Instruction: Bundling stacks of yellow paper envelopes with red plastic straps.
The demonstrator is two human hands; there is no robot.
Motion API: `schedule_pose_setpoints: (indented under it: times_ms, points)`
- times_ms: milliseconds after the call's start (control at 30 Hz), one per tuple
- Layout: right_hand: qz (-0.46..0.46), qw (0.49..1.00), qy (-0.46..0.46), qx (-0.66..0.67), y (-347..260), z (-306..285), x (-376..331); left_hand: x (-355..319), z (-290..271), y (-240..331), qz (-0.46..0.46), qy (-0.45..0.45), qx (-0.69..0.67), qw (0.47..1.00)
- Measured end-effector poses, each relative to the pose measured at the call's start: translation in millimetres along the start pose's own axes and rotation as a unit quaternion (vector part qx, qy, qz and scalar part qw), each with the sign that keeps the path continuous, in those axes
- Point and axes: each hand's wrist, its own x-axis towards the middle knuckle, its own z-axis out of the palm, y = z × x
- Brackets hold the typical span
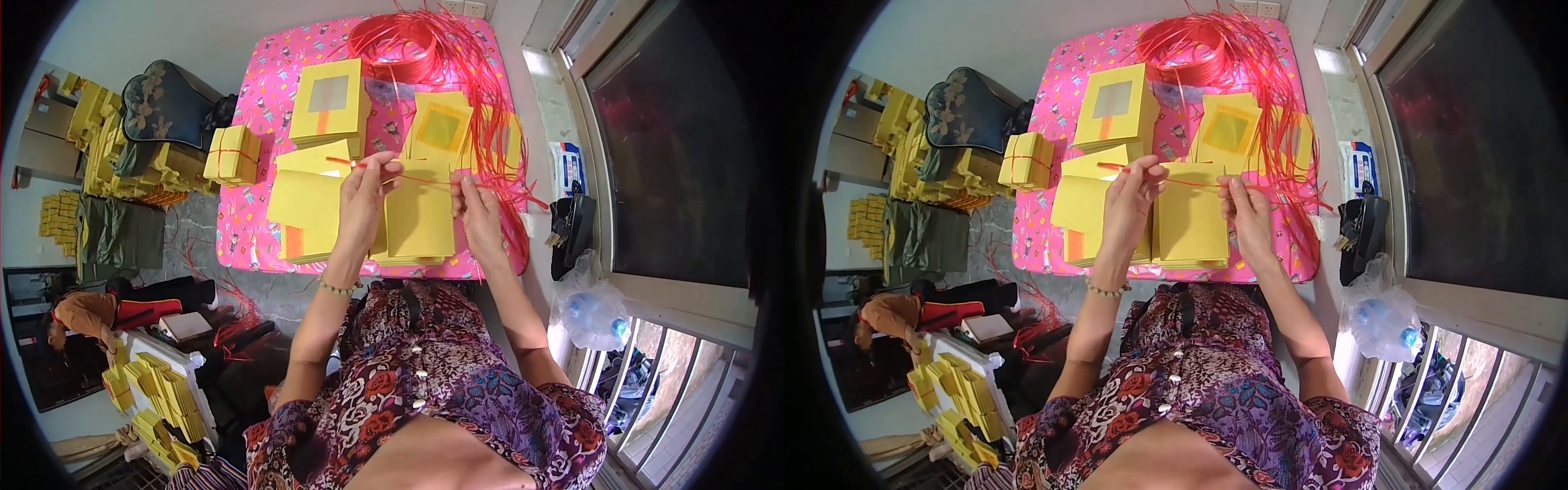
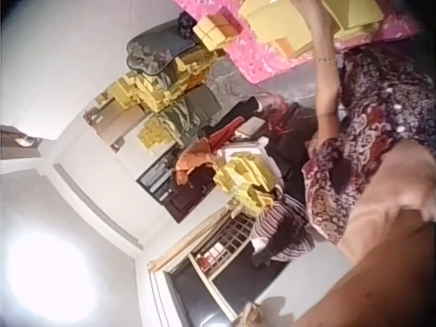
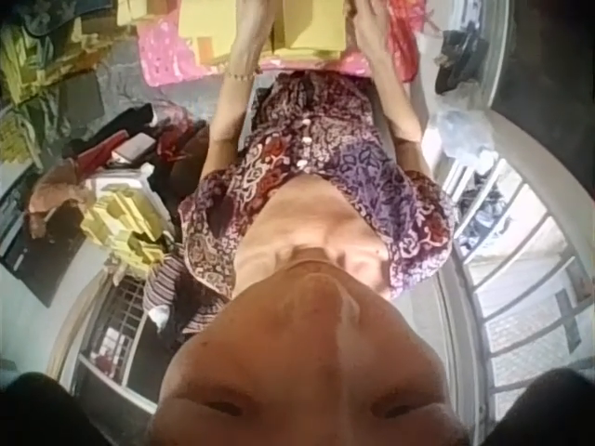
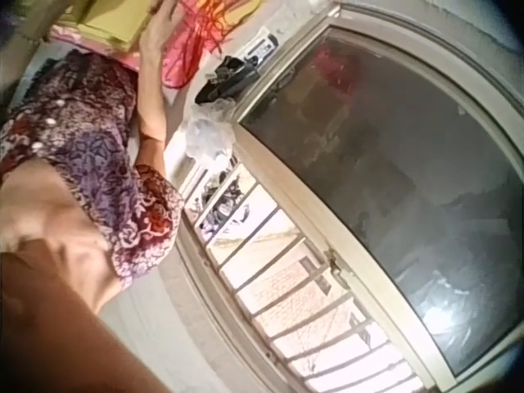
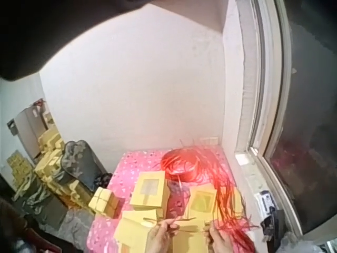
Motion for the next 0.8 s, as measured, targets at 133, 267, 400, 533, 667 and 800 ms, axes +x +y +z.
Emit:
schedule_pose_setpoints:
  times_ms: [133, 267, 400, 533, 667, 800]
  points:
    - [-0.006, 0.994, 0.030, -0.104, 23, -19, -5, -18, -23, -31, 0.094, 0.155, 0.206, 0.961]
    - [-0.009, 0.983, 0.046, -0.178, 37, -36, -4, -28, -36, -56, 0.135, 0.204, 0.269, 0.932]
    - [0.010, 0.972, 0.100, -0.211, 40, -37, -6, -31, -40, -66, 0.124, 0.211, 0.317, 0.916]
    - [0.026, 0.973, 0.085, -0.213, 46, -41, -6, -30, -51, -80, 0.093, 0.225, 0.270, 0.932]
    - [0.065, 0.976, 0.099, -0.183, 60, -53, 0, -31, -52, -93, 0.015, 0.260, 0.184, 0.948]
    - [0.115, 0.982, 0.074, -0.128, 74, -57, 7, -26, -68, -106, -0.035, 0.247, 0.133, 0.959]
